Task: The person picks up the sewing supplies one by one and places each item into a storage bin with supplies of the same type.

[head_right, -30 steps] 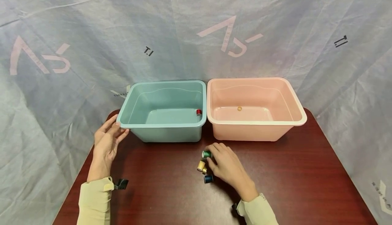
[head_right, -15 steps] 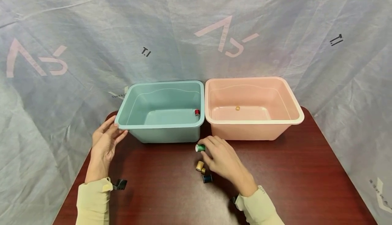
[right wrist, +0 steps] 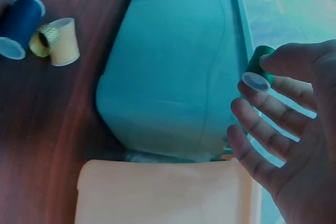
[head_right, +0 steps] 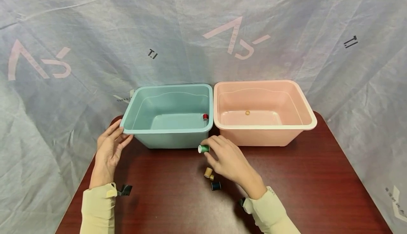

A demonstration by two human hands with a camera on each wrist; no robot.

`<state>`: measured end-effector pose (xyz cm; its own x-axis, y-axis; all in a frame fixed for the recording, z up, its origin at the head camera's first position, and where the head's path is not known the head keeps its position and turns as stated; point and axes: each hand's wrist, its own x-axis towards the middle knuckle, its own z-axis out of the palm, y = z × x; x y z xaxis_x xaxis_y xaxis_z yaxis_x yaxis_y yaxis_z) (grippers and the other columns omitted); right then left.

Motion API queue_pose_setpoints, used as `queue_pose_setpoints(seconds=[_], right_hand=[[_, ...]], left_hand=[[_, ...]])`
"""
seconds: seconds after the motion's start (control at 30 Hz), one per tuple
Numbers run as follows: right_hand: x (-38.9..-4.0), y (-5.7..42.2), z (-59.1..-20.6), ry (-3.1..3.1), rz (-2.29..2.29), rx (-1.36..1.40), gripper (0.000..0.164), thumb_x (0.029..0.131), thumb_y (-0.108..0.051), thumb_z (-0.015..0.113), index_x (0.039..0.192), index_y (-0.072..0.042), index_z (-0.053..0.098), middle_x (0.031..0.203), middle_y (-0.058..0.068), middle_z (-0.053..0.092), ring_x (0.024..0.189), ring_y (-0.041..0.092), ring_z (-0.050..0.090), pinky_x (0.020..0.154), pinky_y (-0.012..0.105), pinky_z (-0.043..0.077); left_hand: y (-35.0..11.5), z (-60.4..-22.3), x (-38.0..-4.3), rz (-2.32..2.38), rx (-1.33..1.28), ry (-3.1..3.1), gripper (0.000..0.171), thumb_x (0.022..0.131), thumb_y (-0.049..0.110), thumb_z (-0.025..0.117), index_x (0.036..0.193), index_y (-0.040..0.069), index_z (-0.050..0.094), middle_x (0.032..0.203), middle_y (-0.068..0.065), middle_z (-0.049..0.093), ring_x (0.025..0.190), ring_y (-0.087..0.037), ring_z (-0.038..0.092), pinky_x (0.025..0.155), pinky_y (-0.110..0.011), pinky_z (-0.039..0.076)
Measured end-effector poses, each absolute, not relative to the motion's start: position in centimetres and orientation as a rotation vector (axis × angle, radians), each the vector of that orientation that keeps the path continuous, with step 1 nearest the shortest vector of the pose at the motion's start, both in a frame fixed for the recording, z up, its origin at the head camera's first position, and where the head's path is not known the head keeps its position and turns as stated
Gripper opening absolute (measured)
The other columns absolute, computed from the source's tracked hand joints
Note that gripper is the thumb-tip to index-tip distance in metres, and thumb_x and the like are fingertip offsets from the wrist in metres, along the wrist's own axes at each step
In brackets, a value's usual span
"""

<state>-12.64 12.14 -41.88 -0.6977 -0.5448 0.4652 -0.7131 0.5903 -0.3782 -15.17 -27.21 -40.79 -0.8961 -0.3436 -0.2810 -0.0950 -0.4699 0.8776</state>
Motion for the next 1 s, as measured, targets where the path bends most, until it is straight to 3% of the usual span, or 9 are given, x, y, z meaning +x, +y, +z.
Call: queue_pose_setpoints(seconds=[0.23,0.9,1.0], right_hand=[[-12.9,11.7,-40.6,-2.496,0.791,1.029,0.025,0.096,-0.015,0.074,0.12,-0.017,0.069,0.112,-0.006,0.068,0.105,0.013,0.065,0.093,0.035,0.057],[-14.9,11.2,-37.0,-2.465,0.791,1.017,0.028,0.097,-0.016,0.072,0.125,-0.014,0.069,0.12,-0.001,0.071,0.113,0.018,0.066,0.098,0.039,0.057],[-15.4,11.1,-36.4,-2.445,0.794,1.023,0.028,0.097,-0.015,0.072,0.125,-0.012,0.069,0.121,0.0,0.071,0.108,0.02,0.067,0.093,0.037,0.056]], left_hand=[[-27.0,-41.0,-15.3,-2.479,0.654,-1.497,0.051,0.101,0.002,0.067,0.15,0.011,0.056,0.099,0.0,0.062,0.073,-0.011,0.061,0.076,-0.029,0.065],[-26.7,-41.6,-15.5,-2.415,0.636,-1.491,0.046,0.102,0.004,0.066,0.147,0.01,0.058,0.107,-0.002,0.061,0.071,-0.01,0.064,0.074,-0.026,0.065],[-26.6,-41.7,-15.5,-2.414,0.618,-1.504,0.049,0.102,0.005,0.066,0.15,0.009,0.056,0.109,-0.002,0.061,0.072,-0.01,0.065,0.075,-0.025,0.065]])
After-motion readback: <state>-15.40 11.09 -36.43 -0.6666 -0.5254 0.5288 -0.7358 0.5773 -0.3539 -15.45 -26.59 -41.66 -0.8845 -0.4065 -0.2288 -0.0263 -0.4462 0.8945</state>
